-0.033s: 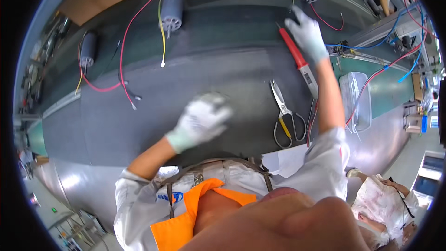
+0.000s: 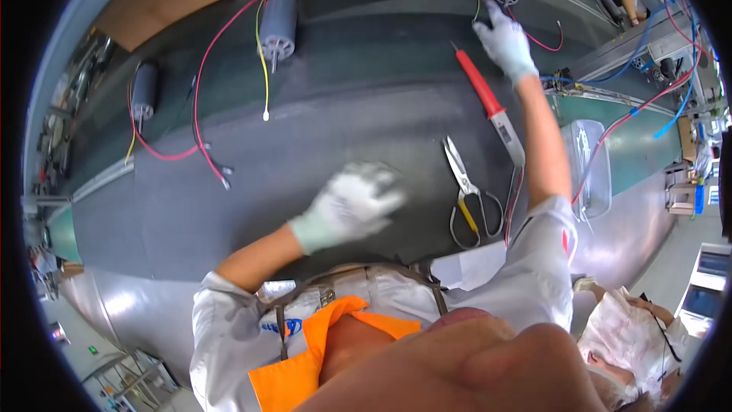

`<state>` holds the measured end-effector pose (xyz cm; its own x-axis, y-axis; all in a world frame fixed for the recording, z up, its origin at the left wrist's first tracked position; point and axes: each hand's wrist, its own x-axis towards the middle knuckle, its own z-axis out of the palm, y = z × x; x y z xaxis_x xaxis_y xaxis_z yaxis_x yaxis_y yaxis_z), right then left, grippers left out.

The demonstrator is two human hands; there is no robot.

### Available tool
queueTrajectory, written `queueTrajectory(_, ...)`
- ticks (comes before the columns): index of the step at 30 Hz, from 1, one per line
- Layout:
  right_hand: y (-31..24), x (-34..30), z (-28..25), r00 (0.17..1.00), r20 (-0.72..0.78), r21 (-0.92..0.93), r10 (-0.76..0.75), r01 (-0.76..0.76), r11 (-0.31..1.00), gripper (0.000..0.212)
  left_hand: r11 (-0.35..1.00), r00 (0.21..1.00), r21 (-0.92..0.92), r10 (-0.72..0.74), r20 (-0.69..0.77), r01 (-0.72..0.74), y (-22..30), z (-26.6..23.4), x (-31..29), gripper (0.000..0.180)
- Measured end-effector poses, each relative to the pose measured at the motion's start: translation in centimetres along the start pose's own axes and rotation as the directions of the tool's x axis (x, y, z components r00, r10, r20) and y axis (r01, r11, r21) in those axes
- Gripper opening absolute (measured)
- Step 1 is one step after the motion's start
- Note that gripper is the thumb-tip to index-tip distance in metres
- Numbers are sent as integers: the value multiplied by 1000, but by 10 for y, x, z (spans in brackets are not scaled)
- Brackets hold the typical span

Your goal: Assemble and wire electric motors on a production line.

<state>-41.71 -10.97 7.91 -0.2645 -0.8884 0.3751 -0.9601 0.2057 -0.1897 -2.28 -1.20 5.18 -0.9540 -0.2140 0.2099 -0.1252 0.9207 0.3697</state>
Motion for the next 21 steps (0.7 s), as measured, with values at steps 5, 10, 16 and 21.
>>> queueTrajectory(5, 118, 130, 72, 869, 111, -100, 482, -473, 876, 71, 962, 958, -97, 265, 109, -255, -5, 59, 85, 58)
queueTrajectory(10, 268, 156, 139, 789, -136, 273, 600, -552, 788, 66, 919, 922, -185, 371, 109, -348, -11, 66, 114, 57)
queueTrajectory(16, 93, 125, 115, 877, 90, 36, 472, -477, 878, 60, 956, 982, -227, 186, -20, -186, -20, 68, 112, 49)
queueTrajectory(21, -49, 26, 67, 973, 185, -231, -135, 177, 957, 40, 960, 704, -270, -243, -668, 75, -50, 75, 111, 28)
